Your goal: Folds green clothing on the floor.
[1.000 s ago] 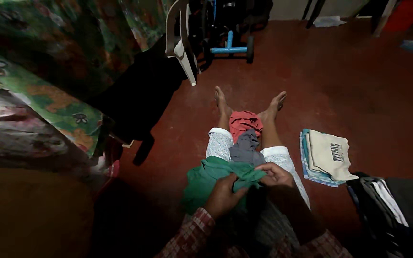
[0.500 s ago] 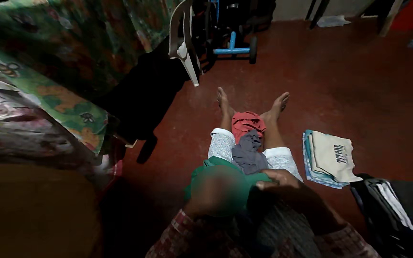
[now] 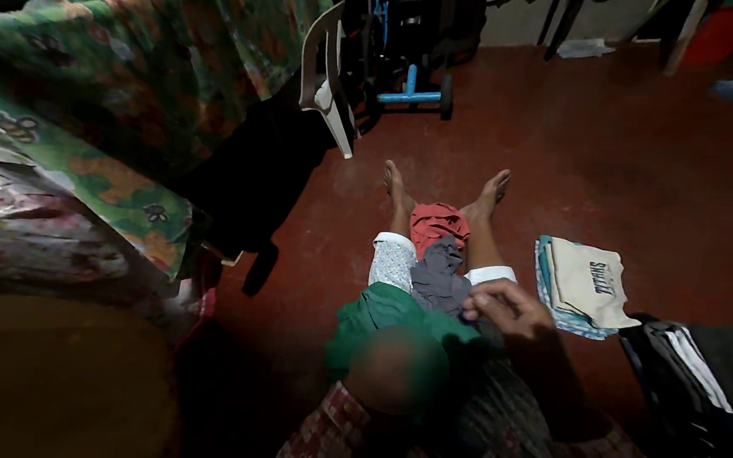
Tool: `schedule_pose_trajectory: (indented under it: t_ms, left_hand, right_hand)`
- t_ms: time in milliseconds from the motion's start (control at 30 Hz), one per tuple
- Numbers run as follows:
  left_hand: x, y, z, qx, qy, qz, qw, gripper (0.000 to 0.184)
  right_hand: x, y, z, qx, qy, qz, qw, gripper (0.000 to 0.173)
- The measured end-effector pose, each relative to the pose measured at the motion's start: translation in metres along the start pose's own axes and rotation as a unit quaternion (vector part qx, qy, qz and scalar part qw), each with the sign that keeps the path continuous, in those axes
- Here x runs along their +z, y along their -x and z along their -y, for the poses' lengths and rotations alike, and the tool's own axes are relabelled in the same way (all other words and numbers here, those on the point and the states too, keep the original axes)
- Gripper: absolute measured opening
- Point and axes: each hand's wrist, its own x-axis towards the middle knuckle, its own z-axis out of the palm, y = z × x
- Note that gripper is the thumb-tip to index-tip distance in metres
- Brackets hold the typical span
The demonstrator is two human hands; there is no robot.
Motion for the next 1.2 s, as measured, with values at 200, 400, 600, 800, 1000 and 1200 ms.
schedule_pose_trajectory:
  t_ms: [200,400,600,800,1000,1200]
  left_hand:
    - [0.003,0.000,0.010,-0.061,0.011,0.007,0.998,0.063]
    - [0.024,0.002,0.008,-0.149,-0.226,-0.007,0.963,0.041]
    - [0.004,-0.012,0.006,-0.068,-0.382,0.096,0.917,0.041]
    - [-0.022,-0.006,-0.015,0.054,-0.600,0.058,0.796,0.035]
    - [-0.059,-0.002,-0.044,0.097,-0.648,-0.120,0.746,0.038]
    - [-0.104,-0.010,-0.063,0.004,-0.607,-0.203,0.768,0.030]
  right_hand:
    - [-0.013,0.041,-0.012,0.184,0.019,0.020,0.983,0.042]
    - [-0.003,0.059,-0.005,0.355,-0.122,0.034,0.926,0.037]
    - [-0.025,0.058,-0.019,0.169,-0.129,-0.118,0.970,0.025]
    - [-0.088,0.050,-0.006,0.132,0.088,-0.184,0.970,0.003]
    - [-0.140,0.079,-0.054,0.236,0.348,-0.126,0.898,0.039]
    - [-0.114,0.059,-0.053,0.097,0.421,-0.049,0.901,0.023]
